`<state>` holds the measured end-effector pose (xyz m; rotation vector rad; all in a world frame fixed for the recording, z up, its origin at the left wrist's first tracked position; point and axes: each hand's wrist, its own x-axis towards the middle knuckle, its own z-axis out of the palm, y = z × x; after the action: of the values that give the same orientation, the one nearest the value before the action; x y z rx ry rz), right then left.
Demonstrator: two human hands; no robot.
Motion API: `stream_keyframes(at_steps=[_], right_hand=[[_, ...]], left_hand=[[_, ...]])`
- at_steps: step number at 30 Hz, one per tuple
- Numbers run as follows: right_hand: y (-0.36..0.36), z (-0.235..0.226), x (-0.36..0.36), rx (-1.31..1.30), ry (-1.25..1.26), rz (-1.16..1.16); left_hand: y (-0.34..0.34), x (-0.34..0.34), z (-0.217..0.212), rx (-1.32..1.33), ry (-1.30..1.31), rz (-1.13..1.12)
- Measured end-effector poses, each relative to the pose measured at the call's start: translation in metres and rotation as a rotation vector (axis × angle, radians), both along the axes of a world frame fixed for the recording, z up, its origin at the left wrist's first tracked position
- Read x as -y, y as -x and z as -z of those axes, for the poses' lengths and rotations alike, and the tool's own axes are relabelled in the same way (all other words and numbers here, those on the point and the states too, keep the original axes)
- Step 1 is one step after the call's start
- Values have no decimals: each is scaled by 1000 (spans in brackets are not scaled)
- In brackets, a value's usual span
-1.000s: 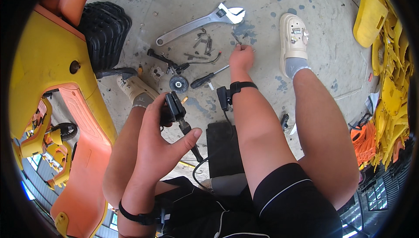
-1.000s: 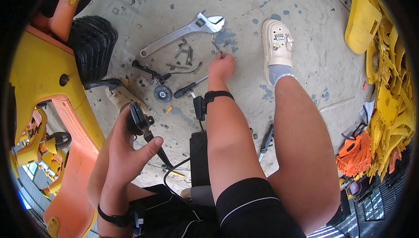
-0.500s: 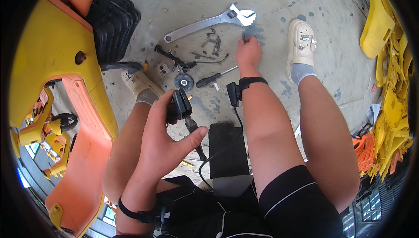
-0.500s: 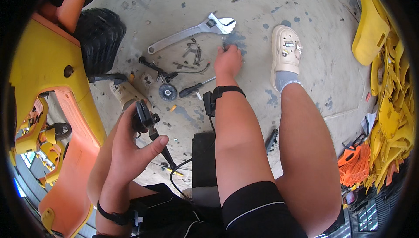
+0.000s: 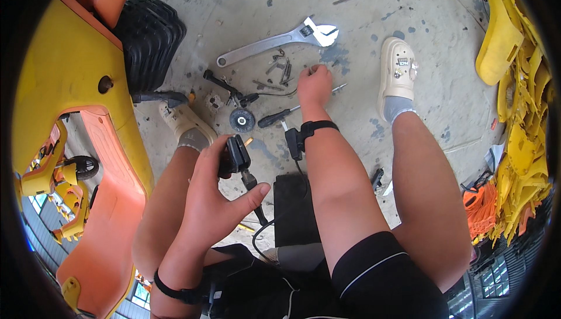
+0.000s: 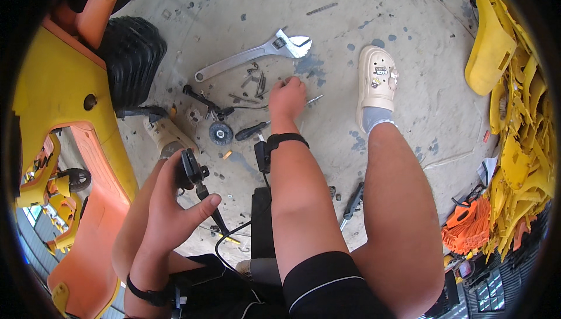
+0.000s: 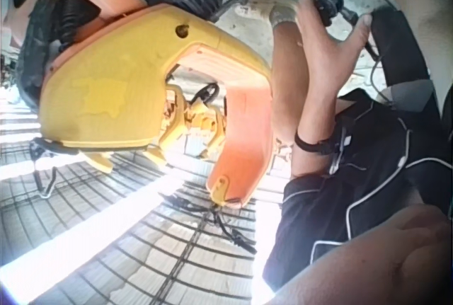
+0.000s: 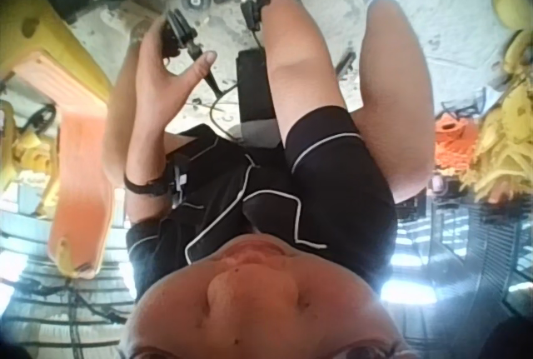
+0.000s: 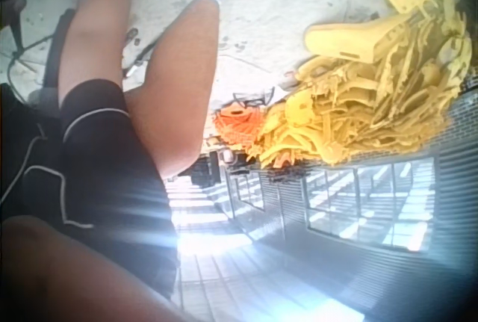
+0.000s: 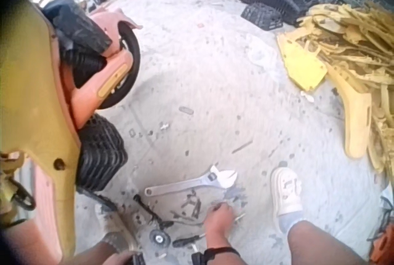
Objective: The person sits on the floor and assembles a scooter brake lever mechanism. They pick up a screw and insert it into the lever housing, then use a screwdriver to tighten the screw, securing the lever in place.
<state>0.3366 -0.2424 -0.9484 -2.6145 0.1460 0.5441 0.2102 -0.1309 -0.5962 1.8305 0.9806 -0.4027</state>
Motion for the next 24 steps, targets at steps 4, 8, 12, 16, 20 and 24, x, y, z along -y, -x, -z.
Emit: stream_keyframes(at_steps=[4,8,12,16,20,24], right_hand=[[-31,6,-10,231,-70,-19],[-79,-18,-38,336,-13,-72],[-119,-30,-63,118,100,-94],[-141,-38,-88,-58,253,-149],[-157,-35,-110,-248,398,-162],[-166,-26,-121,-354,465,-165]], left_hand=[[-3,-6,0,7,6,-17],[-5,-16,-4,-15,7,-51],[-12,-30,-4,-32,39,-67],[-20,-46,-6,-31,41,-92],[-29,-56,-5,27,42,-131],[-40,-69,-10,-23,76,-89]])
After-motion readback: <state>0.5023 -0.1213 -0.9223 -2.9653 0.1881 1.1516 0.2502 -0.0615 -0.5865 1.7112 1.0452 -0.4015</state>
